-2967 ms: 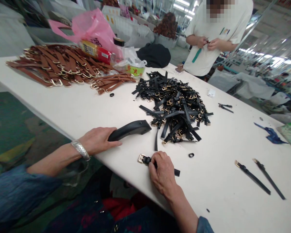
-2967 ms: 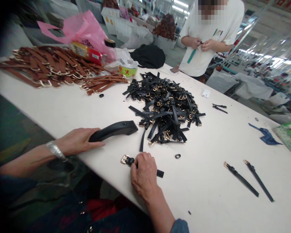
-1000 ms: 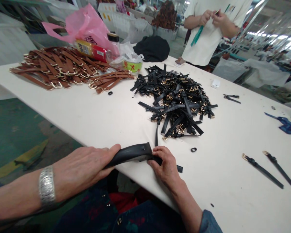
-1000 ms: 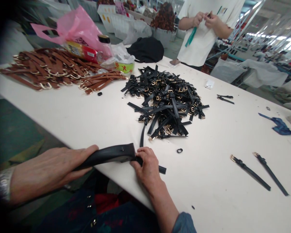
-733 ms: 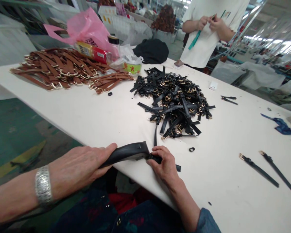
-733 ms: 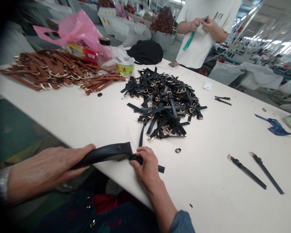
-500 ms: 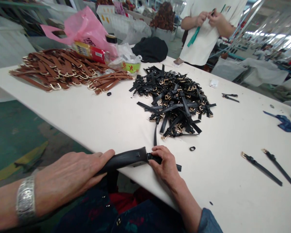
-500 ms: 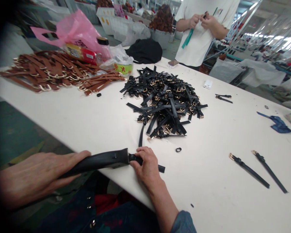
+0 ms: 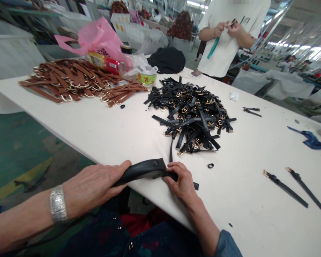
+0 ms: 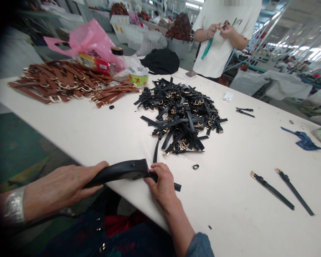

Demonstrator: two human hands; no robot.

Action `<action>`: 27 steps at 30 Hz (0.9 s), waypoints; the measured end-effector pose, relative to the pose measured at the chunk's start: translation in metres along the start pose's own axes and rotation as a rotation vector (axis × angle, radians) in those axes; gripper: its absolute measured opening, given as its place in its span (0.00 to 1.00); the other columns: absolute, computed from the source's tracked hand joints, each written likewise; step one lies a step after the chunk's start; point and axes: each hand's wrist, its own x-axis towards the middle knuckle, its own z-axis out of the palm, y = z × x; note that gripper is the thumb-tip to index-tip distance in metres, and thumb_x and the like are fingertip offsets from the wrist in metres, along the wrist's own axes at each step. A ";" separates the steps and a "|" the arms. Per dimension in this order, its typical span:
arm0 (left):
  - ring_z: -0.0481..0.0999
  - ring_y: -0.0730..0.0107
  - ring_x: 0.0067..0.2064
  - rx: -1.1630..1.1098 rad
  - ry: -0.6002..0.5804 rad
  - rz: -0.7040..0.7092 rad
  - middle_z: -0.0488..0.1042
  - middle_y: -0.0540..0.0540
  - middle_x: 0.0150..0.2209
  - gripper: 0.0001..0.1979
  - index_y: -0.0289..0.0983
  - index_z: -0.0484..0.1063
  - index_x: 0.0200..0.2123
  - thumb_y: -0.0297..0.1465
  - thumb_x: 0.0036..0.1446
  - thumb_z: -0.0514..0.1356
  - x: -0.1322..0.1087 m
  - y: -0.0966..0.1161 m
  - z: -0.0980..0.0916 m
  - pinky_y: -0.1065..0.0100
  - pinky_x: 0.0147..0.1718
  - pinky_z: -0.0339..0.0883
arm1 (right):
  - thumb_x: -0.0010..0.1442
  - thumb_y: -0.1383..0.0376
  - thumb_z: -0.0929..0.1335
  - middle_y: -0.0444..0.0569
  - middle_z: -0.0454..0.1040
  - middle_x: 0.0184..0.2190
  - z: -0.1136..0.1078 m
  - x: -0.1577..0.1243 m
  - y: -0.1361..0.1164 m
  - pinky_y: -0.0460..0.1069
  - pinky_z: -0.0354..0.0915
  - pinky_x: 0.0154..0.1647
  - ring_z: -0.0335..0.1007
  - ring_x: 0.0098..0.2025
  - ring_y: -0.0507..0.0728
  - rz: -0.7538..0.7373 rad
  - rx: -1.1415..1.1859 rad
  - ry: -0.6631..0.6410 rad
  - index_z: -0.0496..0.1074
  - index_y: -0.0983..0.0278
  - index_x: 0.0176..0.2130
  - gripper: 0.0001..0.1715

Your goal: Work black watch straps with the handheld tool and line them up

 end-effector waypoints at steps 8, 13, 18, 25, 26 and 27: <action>0.89 0.50 0.45 0.007 -0.038 -0.051 0.90 0.44 0.48 0.21 0.46 0.73 0.64 0.41 0.74 0.54 -0.018 -0.010 0.001 0.57 0.45 0.74 | 0.56 0.74 0.79 0.55 0.86 0.50 0.003 0.000 0.000 0.59 0.79 0.57 0.84 0.53 0.66 0.017 0.007 -0.005 0.83 0.59 0.39 0.13; 0.90 0.48 0.43 0.080 -0.037 0.011 0.89 0.40 0.43 0.22 0.43 0.70 0.64 0.42 0.73 0.51 0.011 0.007 0.010 0.56 0.43 0.76 | 0.55 0.72 0.79 0.52 0.86 0.47 0.001 0.002 -0.004 0.58 0.78 0.54 0.83 0.50 0.64 0.061 -0.024 0.010 0.80 0.59 0.37 0.11; 0.89 0.50 0.39 0.059 -0.036 -0.038 0.87 0.42 0.36 0.20 0.44 0.71 0.58 0.44 0.72 0.50 0.018 0.010 0.008 0.58 0.40 0.74 | 0.54 0.72 0.80 0.53 0.85 0.49 0.001 0.002 -0.005 0.58 0.78 0.57 0.83 0.52 0.65 0.073 -0.045 0.015 0.84 0.60 0.40 0.13; 0.87 0.52 0.39 -0.017 -0.038 -0.122 0.88 0.44 0.37 0.18 0.45 0.72 0.55 0.46 0.72 0.53 -0.007 -0.011 -0.003 0.60 0.39 0.71 | 0.60 0.73 0.78 0.56 0.86 0.52 0.010 -0.004 -0.008 0.60 0.78 0.59 0.84 0.56 0.66 0.039 -0.051 0.053 0.87 0.59 0.41 0.11; 0.88 0.52 0.41 -0.034 -0.065 -0.130 0.88 0.44 0.38 0.18 0.45 0.72 0.56 0.46 0.72 0.54 -0.010 -0.015 -0.006 0.61 0.40 0.71 | 0.59 0.74 0.77 0.55 0.86 0.52 0.010 -0.005 -0.010 0.59 0.78 0.59 0.84 0.55 0.66 0.039 -0.063 0.057 0.86 0.59 0.41 0.12; 0.88 0.52 0.42 -0.050 -0.092 -0.143 0.89 0.45 0.39 0.18 0.46 0.73 0.56 0.47 0.72 0.54 -0.012 -0.018 -0.009 0.61 0.41 0.72 | 0.58 0.75 0.77 0.54 0.86 0.52 0.009 -0.007 -0.012 0.59 0.78 0.58 0.84 0.54 0.65 0.038 -0.086 0.054 0.86 0.58 0.41 0.14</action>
